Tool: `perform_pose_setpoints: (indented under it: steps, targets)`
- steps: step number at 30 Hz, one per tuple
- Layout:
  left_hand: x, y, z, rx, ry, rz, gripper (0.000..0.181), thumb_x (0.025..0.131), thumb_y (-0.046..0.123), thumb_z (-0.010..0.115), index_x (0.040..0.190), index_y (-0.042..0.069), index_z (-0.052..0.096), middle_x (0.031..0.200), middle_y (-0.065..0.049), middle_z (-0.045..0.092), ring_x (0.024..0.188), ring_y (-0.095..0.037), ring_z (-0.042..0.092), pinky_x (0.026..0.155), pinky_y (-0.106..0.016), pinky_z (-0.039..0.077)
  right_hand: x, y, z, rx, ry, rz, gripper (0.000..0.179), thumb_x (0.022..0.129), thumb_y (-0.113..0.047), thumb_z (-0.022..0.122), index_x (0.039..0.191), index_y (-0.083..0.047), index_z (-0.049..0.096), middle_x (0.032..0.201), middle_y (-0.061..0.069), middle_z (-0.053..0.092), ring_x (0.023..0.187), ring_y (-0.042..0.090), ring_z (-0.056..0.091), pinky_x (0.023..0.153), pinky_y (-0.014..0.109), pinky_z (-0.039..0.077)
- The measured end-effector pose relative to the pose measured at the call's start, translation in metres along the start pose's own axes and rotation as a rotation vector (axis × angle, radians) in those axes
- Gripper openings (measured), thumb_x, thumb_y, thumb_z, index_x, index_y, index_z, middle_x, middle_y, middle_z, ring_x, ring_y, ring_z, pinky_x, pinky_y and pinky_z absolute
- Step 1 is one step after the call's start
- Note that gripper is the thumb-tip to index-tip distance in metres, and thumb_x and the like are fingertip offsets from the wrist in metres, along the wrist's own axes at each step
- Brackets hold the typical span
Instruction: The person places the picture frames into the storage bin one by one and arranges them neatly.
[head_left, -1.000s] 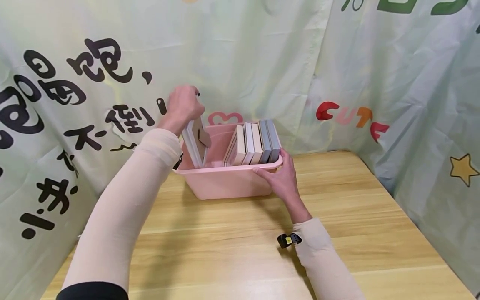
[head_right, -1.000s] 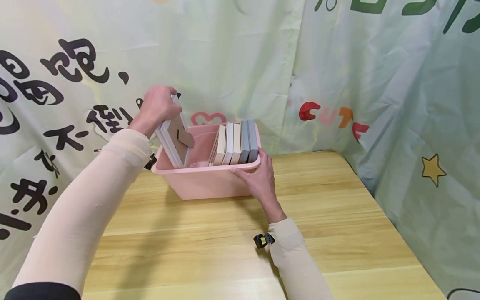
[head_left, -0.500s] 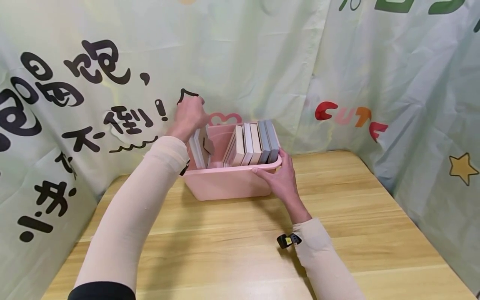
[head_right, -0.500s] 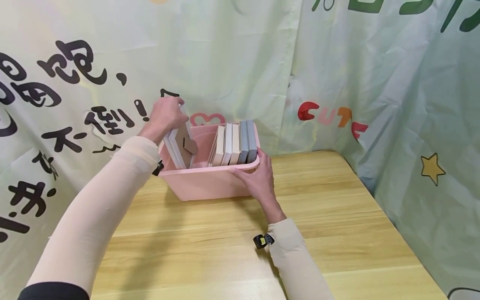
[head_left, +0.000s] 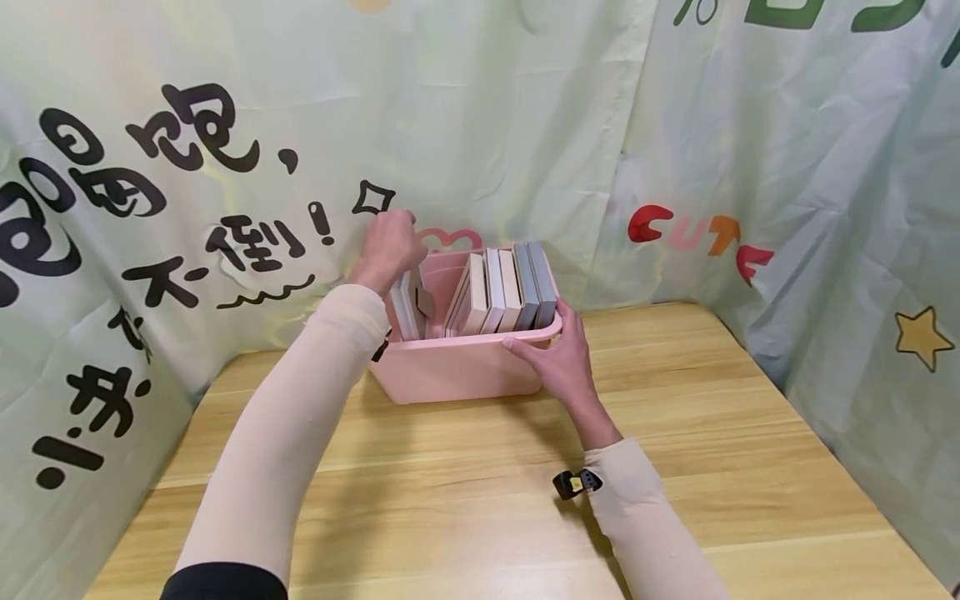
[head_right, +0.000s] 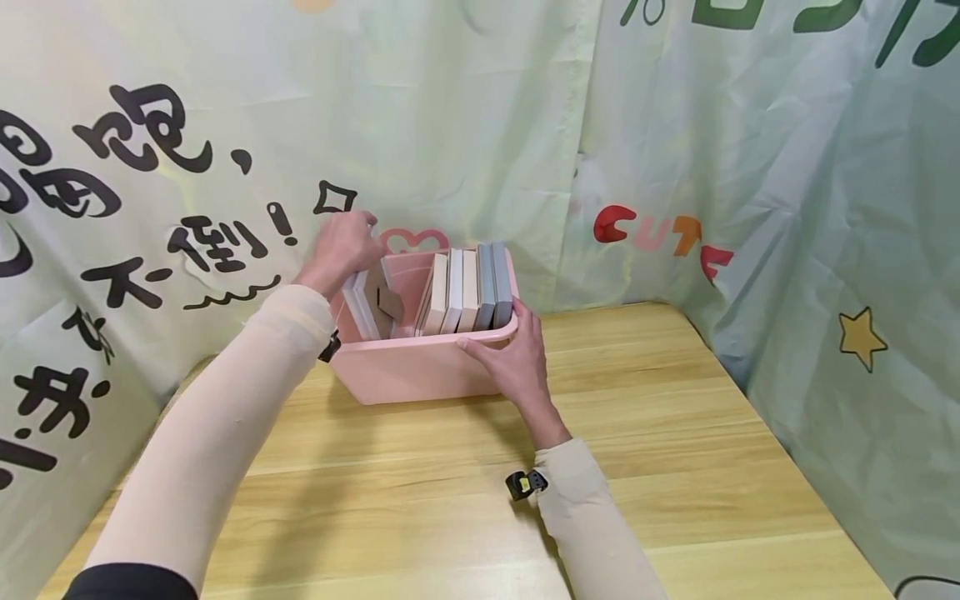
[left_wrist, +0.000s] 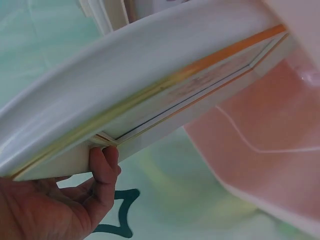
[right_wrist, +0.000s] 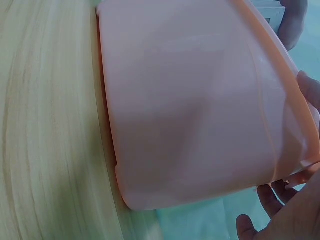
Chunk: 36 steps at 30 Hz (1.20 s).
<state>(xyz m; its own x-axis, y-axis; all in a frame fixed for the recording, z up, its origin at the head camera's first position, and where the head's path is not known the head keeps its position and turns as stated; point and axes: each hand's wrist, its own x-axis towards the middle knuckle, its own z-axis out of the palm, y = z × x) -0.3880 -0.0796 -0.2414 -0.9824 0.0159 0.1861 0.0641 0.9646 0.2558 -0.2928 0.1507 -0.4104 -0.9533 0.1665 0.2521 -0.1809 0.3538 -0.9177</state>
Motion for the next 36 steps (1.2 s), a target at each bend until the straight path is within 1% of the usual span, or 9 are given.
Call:
perform_pose_setpoints:
  steps: [2,6,11,16,19,23,26,31,36]
  targets:
    - [0.000,-0.001,0.004,-0.009,-0.003,-0.009,0.055,0.082,0.008,0.054,0.137,0.007,0.054,0.139,-0.015,0.055,0.113,-0.032,0.059,0.094,-0.041,0.050,0.000,0.000,0.000,0.002,-0.003,0.006,0.107,0.066,-0.054,0.084,0.151,-0.023,0.027,0.149,0.006,0.036,0.136,0.023,0.039,0.112,0.047,0.032]
    - [0.001,-0.005,0.012,-0.009,0.009,-0.012,0.051,0.082,0.008,0.053,0.133,0.006,0.056,0.135,-0.015,0.058,0.110,-0.032,0.059,0.092,-0.041,0.050,0.000,-0.001,-0.001,0.004,-0.007,0.018,0.108,0.065,-0.056,0.083,0.151,-0.023,0.026,0.149,0.006,0.036,0.136,0.023,0.039,0.112,0.047,0.033]
    - [0.003,-0.008,0.020,-0.010,0.019,-0.019,0.040,0.084,0.011,0.052,0.122,0.005,0.063,0.120,-0.016,0.064,0.096,-0.030,0.060,0.085,-0.041,0.051,0.000,-0.001,0.000,0.000,-0.010,0.029,0.108,0.065,-0.056,0.082,0.152,-0.025,0.025,0.149,0.005,0.036,0.136,0.023,0.038,0.111,0.048,0.033]
    - [0.005,-0.010,0.026,-0.011,0.025,-0.024,0.032,0.084,0.013,0.054,0.113,0.003,0.064,0.114,-0.016,0.065,0.089,-0.028,0.058,0.081,-0.040,0.051,-0.001,-0.002,-0.001,0.002,-0.017,0.033,0.108,0.066,-0.056,0.083,0.152,-0.025,0.025,0.149,0.005,0.035,0.136,0.023,0.039,0.111,0.048,0.033]
    - [0.006,-0.009,0.029,-0.025,0.012,-0.025,0.032,0.084,0.011,0.054,0.114,0.004,0.064,0.115,-0.016,0.064,0.090,-0.027,0.057,0.080,-0.038,0.051,-0.001,-0.003,-0.001,0.001,-0.017,0.035,0.107,0.066,-0.055,0.082,0.152,-0.025,0.025,0.149,0.005,0.036,0.135,0.023,0.039,0.111,0.048,0.033]
    - [0.007,-0.006,0.034,-0.071,-0.025,-0.034,0.047,0.082,0.005,0.055,0.128,0.004,0.059,0.126,-0.017,0.060,0.095,-0.026,0.056,0.079,-0.035,0.050,0.000,-0.003,-0.002,0.006,-0.015,0.035,0.107,0.066,-0.054,0.083,0.151,-0.025,0.025,0.149,0.005,0.035,0.135,0.022,0.039,0.111,0.048,0.033]
    - [0.006,-0.005,0.036,-0.097,-0.050,-0.052,0.052,0.081,0.004,0.056,0.133,0.005,0.056,0.129,-0.017,0.058,0.095,-0.025,0.056,0.075,-0.033,0.050,0.000,-0.002,-0.001,0.006,-0.012,0.037,0.107,0.066,-0.055,0.083,0.151,-0.025,0.026,0.149,0.004,0.035,0.136,0.022,0.039,0.112,0.048,0.033]
    - [0.006,-0.003,0.039,-0.102,-0.065,-0.073,0.047,0.080,0.003,0.056,0.127,0.006,0.059,0.118,-0.015,0.060,0.088,-0.024,0.056,0.066,-0.031,0.047,0.001,-0.002,-0.001,0.000,-0.007,0.039,0.108,0.065,-0.056,0.083,0.151,-0.024,0.026,0.150,0.004,0.035,0.136,0.022,0.039,0.112,0.047,0.033]
    - [0.008,-0.004,0.045,-0.116,-0.066,-0.075,0.045,0.079,0.002,0.054,0.123,0.005,0.060,0.107,-0.013,0.058,0.082,-0.023,0.054,0.062,-0.029,0.044,0.001,-0.002,0.000,0.003,-0.011,0.030,0.107,0.066,-0.055,0.083,0.151,-0.023,0.026,0.149,0.004,0.035,0.135,0.022,0.039,0.111,0.047,0.034]
